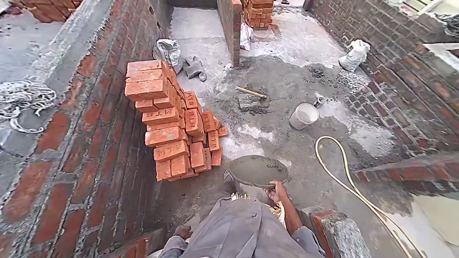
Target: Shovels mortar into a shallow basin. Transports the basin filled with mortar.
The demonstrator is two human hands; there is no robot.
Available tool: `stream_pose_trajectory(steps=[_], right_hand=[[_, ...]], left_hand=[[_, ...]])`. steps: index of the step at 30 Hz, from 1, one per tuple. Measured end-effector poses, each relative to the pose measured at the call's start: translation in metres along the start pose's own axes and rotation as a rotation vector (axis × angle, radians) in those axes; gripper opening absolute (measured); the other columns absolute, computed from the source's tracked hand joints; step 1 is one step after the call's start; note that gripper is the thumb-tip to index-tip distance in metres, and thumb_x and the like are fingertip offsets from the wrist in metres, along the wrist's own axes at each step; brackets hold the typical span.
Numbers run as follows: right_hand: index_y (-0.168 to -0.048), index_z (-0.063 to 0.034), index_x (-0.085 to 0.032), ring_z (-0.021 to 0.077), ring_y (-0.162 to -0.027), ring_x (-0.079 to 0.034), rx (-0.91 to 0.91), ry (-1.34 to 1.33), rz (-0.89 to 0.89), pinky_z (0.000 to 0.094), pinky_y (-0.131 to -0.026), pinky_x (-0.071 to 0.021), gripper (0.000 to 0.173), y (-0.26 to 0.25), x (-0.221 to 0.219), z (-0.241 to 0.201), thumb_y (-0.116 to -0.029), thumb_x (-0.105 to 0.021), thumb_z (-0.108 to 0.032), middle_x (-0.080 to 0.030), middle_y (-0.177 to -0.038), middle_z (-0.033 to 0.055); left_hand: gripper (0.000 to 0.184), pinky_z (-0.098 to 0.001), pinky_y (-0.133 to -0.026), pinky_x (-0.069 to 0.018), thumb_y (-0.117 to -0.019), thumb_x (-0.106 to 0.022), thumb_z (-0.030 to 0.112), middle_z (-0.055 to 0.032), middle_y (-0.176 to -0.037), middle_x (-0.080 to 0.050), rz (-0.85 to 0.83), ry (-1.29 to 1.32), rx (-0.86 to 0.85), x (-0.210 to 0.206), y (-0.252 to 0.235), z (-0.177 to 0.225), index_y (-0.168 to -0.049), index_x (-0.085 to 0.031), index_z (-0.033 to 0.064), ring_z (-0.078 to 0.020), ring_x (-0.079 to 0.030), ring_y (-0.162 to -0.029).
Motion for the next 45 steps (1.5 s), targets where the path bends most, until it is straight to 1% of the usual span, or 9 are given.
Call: stream_pose_trajectory(steps=[3,7,12,19,28,33,36,42,45], right_hand=[[-0.132,-0.0008,-0.049,0.0280,-0.077,-0.067,-0.005,-0.184,0.083,0.0384,-0.064,-0.0574,0.037,-0.009,-0.034,-0.077,-0.0993,-0.056,-0.018,-0.062,-0.107,0.0225],[-0.130,-0.0015,-0.050,0.0272,-0.078,-0.067,0.042,-0.463,0.159,0.0377,-0.065,-0.0582,0.037,-0.037,-0.061,-0.196,-0.0982,-0.058,-0.018,-0.063,-0.107,0.0211],[-0.135,-0.0024,-0.047,0.0281,-0.079,-0.068,0.046,-0.689,0.303,0.0372,-0.064,-0.0584,0.042,-0.131,-0.077,-0.327,-0.0976,-0.059,-0.018,-0.062,-0.112,0.0227],[-0.143,-0.0011,-0.040,0.0313,-0.090,-0.066,0.078,-0.991,0.465,0.0409,-0.071,-0.0595,0.053,-0.370,-0.081,-0.554,-0.0966,-0.061,-0.016,-0.056,-0.122,0.0247],[-0.156,-0.0132,-0.029,0.0304,-0.125,-0.061,0.167,-1.148,0.601,0.0444,-0.096,-0.0560,0.062,-0.512,-0.111,-0.661,-0.1067,-0.049,-0.044,-0.048,-0.150,0.0189],[-0.144,-0.0038,-0.048,0.0268,-0.089,-0.072,-0.028,-0.394,0.488,0.0407,-0.073,-0.0594,0.044,-0.589,-0.269,-0.671,-0.1093,-0.048,-0.030,-0.068,-0.120,0.0199],[-0.142,-0.0082,-0.054,0.0256,-0.093,-0.073,-0.143,-0.054,0.282,0.0417,-0.077,-0.0597,0.041,-0.646,-0.406,-0.661,-0.1100,-0.046,-0.032,-0.070,-0.120,0.0163],[-0.150,-0.0034,-0.044,0.0337,-0.109,-0.066,-0.362,-0.006,0.228,0.0491,-0.088,-0.0546,0.069,-0.771,-0.627,-0.605,-0.1071,-0.039,-0.057,-0.061,-0.134,0.0238],[-0.130,-0.0043,-0.054,0.0267,-0.077,-0.069,-0.342,-0.282,0.367,0.0437,-0.066,-0.0595,0.056,-0.830,-0.660,-0.585,-0.1060,-0.046,-0.054,-0.067,-0.098,0.0170]], left_hand=[[0.038,-0.0578,-0.102,-0.0481,-0.1078,-0.050,0.024,-0.0291,-0.128,-0.063,0.360,0.691,0.002,0.212,-0.026,0.044,-0.132,-0.061,-0.0041,-0.0420,-0.063,-0.117],[0.041,-0.0587,-0.106,-0.0468,-0.1085,-0.049,0.026,-0.0292,-0.131,-0.062,0.601,0.570,-0.265,0.510,-0.015,0.178,-0.135,-0.059,-0.0040,-0.0416,-0.062,-0.121],[0.043,-0.0545,-0.101,-0.0508,-0.1091,-0.045,0.025,-0.0284,-0.133,-0.061,0.690,0.564,-0.469,0.715,-0.020,0.375,-0.140,-0.054,-0.0035,-0.0384,-0.064,-0.118],[0.036,-0.0572,-0.103,-0.0483,-0.1069,-0.051,0.018,-0.0278,-0.128,-0.064,0.484,0.163,-0.527,0.775,-0.140,0.635,-0.136,-0.059,-0.0029,-0.0407,-0.063,-0.118],[0.039,-0.0534,-0.111,-0.0443,-0.1038,-0.054,0.022,-0.0214,-0.131,-0.066,0.287,-0.039,-0.394,0.884,-0.155,0.718,-0.135,-0.062,0.0001,-0.0338,-0.062,-0.125],[0.036,-0.0508,-0.105,-0.0489,-0.1041,-0.053,0.018,-0.0216,-0.127,-0.067,0.206,0.046,-0.358,0.972,-0.263,0.762,-0.133,-0.062,-0.0017,-0.0317,-0.065,-0.118],[0.038,-0.0511,-0.105,-0.0494,-0.1054,-0.052,0.024,-0.0175,-0.128,-0.068,0.018,-0.070,-0.332,1.006,-0.382,0.799,-0.135,-0.063,0.0041,-0.0295,-0.065,-0.119],[0.040,-0.0439,-0.104,-0.0505,-0.1039,-0.049,0.023,-0.0179,-0.130,-0.066,0.005,0.201,-0.475,1.076,-0.569,0.875,-0.135,-0.061,0.0011,-0.0247,-0.064,-0.119],[0.037,-0.0402,-0.098,-0.0542,-0.1021,-0.051,0.023,-0.0140,-0.123,-0.069,0.009,0.389,-0.399,1.099,-0.589,0.867,-0.130,-0.065,0.0023,-0.0195,-0.067,-0.112]])
Point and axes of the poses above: each hand's wrist, its own y-axis away from the middle knuckle, its own x-axis out of the back of the hand, z = x × y, the point moved 7 cm from there along -y, towards the middle knuckle
